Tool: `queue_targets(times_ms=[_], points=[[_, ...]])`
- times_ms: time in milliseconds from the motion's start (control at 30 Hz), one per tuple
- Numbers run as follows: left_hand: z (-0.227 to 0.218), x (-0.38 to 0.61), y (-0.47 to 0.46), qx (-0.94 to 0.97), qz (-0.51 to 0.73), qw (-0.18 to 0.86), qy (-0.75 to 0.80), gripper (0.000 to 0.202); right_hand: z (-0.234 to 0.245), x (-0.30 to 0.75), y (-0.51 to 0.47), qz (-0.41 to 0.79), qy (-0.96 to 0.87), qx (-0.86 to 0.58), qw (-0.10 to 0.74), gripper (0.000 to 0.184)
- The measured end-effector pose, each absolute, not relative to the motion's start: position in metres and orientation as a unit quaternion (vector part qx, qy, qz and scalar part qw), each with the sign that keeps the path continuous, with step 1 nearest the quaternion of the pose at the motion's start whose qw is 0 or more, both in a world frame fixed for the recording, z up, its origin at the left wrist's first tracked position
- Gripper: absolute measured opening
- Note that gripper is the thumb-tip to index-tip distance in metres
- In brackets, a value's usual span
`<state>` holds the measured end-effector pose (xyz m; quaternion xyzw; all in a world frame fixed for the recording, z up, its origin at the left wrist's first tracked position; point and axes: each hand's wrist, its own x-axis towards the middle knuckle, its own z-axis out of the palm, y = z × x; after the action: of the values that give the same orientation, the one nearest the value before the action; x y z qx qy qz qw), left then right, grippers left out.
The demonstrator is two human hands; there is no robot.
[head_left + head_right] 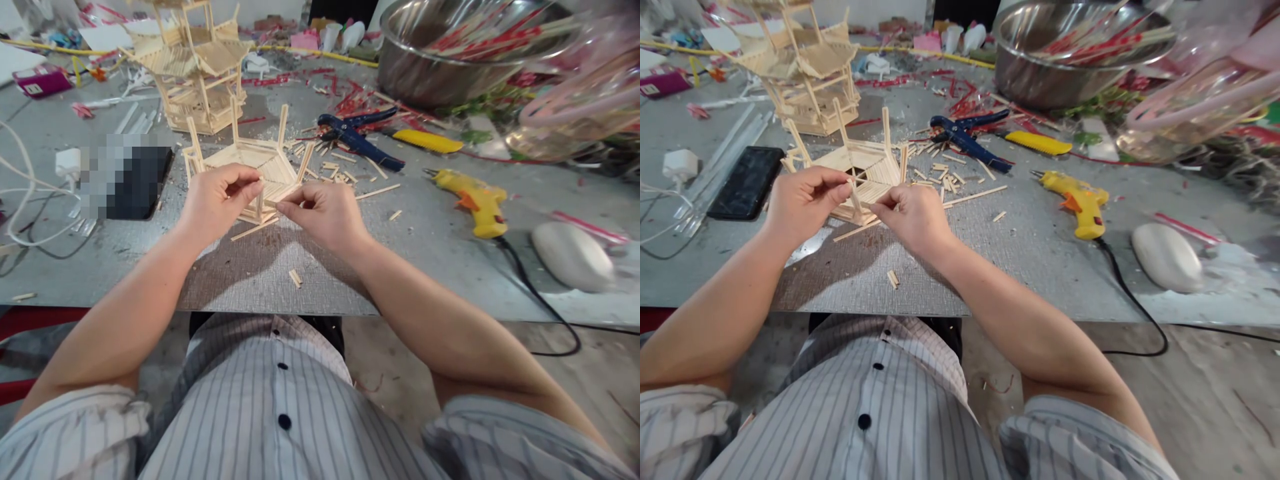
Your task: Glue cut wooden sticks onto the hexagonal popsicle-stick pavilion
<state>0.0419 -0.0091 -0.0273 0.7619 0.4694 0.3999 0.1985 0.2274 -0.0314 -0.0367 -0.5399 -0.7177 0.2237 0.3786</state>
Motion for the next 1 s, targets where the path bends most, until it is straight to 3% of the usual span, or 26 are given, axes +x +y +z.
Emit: queue_targets(times_ms=[1000], points=[[-0.033,0.043,-0.007,0.75,0.415,0.234,0.458,0.01,-0.048,0.226,-0.026,0.223,-0.738,-0.514,0.375,0.013]])
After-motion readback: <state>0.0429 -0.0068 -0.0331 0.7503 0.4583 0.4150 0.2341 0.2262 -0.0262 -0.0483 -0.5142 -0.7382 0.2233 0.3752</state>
